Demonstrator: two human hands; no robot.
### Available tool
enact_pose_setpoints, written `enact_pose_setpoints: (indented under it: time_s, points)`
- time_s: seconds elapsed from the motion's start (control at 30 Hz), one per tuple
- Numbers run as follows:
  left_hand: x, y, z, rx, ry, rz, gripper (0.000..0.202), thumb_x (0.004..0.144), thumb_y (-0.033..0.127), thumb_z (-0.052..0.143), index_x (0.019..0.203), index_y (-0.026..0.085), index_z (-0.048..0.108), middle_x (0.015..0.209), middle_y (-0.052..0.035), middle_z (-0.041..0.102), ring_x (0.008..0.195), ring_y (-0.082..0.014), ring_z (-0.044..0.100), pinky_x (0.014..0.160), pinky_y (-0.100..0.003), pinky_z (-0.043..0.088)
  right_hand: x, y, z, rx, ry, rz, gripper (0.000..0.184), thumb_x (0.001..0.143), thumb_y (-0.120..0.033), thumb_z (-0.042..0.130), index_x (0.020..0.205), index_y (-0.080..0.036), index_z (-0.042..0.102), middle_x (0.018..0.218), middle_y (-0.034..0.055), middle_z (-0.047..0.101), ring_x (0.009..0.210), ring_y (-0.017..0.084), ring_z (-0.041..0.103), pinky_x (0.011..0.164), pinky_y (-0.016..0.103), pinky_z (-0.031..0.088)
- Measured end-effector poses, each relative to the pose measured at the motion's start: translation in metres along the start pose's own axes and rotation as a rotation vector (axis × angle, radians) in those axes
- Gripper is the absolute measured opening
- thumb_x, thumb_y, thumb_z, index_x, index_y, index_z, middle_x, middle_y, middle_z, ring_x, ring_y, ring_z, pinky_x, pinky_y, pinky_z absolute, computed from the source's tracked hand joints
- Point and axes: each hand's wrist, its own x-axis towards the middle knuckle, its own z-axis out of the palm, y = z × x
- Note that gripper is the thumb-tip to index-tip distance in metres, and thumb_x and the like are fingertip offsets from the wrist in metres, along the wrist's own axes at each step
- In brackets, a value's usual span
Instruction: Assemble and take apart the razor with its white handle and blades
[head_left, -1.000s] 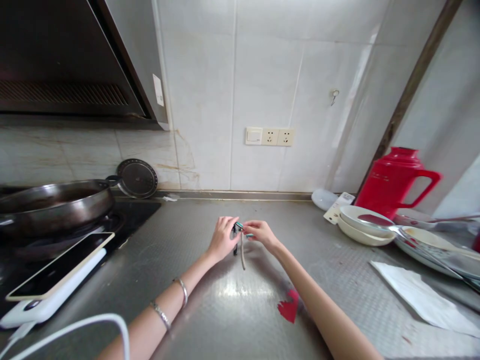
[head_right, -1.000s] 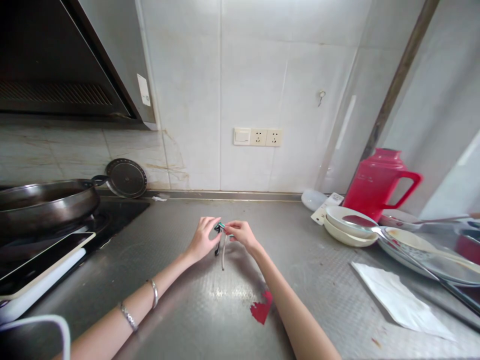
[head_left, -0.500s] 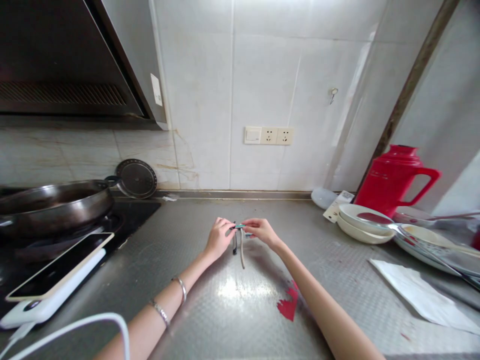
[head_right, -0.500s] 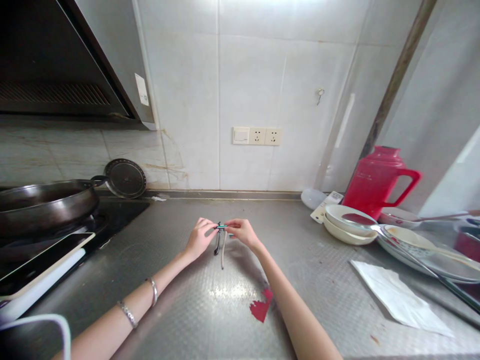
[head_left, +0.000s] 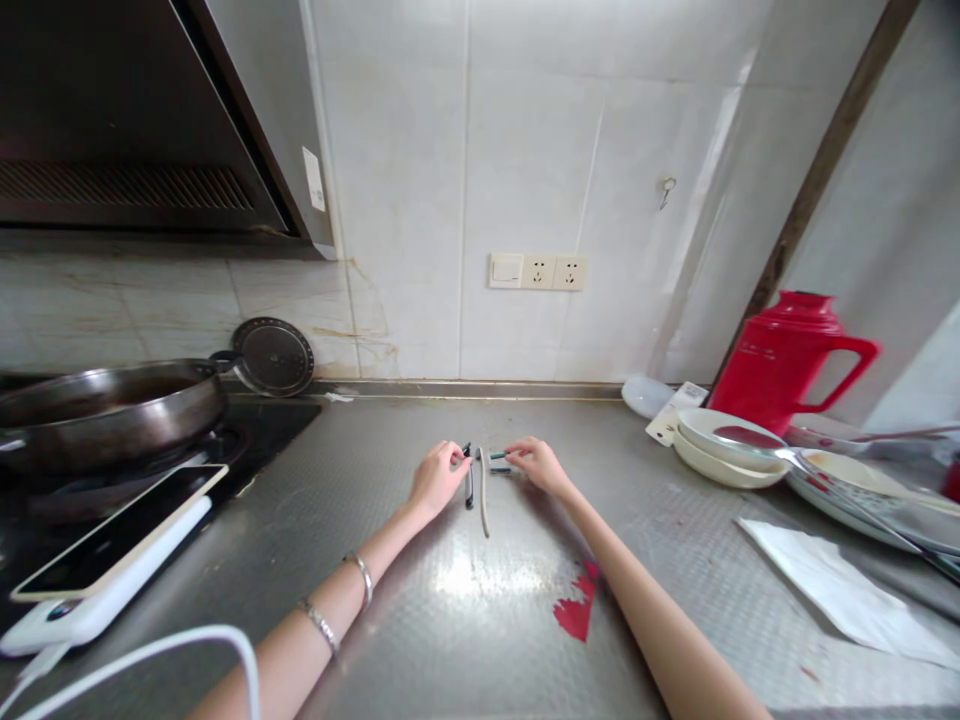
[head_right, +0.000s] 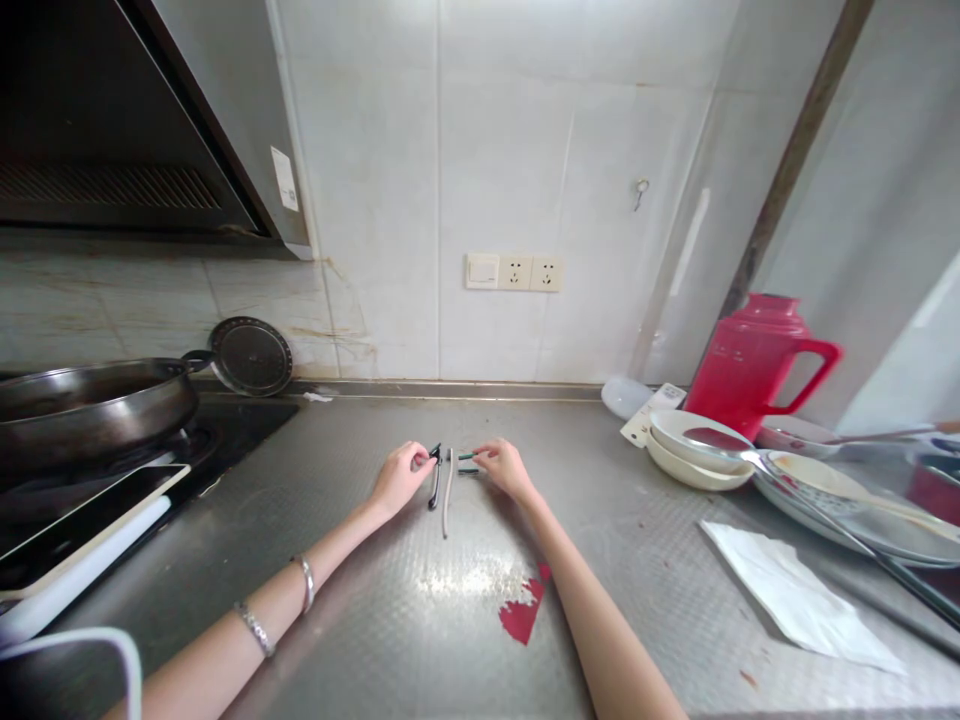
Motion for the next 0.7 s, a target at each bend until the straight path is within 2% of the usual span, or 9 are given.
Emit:
enact_pose_setpoints:
  time_s: [0.1,0.17,0.7]
  points:
    - [-0.0005,0.0011,0.0,0.046,-0.105,-0.152,0.023,0.082,0.039,0.049,0.078,0.019,0.059,0.073,-0.0017,0.064,0.067,-0.0139,0.057,0.06,-0.023,0.036,-0.0013,0.0076,0.0019,-0.05,-0.006,0.021,0.021,0.07,-0.028,0.059,0.081,-0.017,0.072,0.086,0.0068,0.067,0.076,0.017,0.057,0.074,0.028,0.044]
    - [-0.0007,0.0011,0.0006,0.075,-0.148,-0.196,0.026,0.082,0.041,0.048,0.077,0.019,0.06,0.074,-0.0023,0.065,0.067,-0.0141,0.057,0.057,-0.023,0.034,-0.0018,0.0092,0.0035,-0.06,-0.013,0.025,0.02,0.07,-0.028,0.059,0.081,-0.018,0.072,0.086,0.0059,0.066,0.076,0.017,0.057,0.074,0.027,0.044]
    - [-0.0017,0.0019,0.0029,0.152,-0.21,-0.216,0.029,0.081,0.044,0.047,0.073,0.02,0.061,0.074,-0.0032,0.067,0.065,-0.0154,0.059,0.055,-0.023,0.032,-0.0049,0.0068,0.0097,-0.094,-0.041,0.018,0.02,0.072,-0.026,0.058,0.084,-0.018,0.072,0.088,0.0065,0.064,0.077,0.017,0.056,0.075,0.026,0.043]
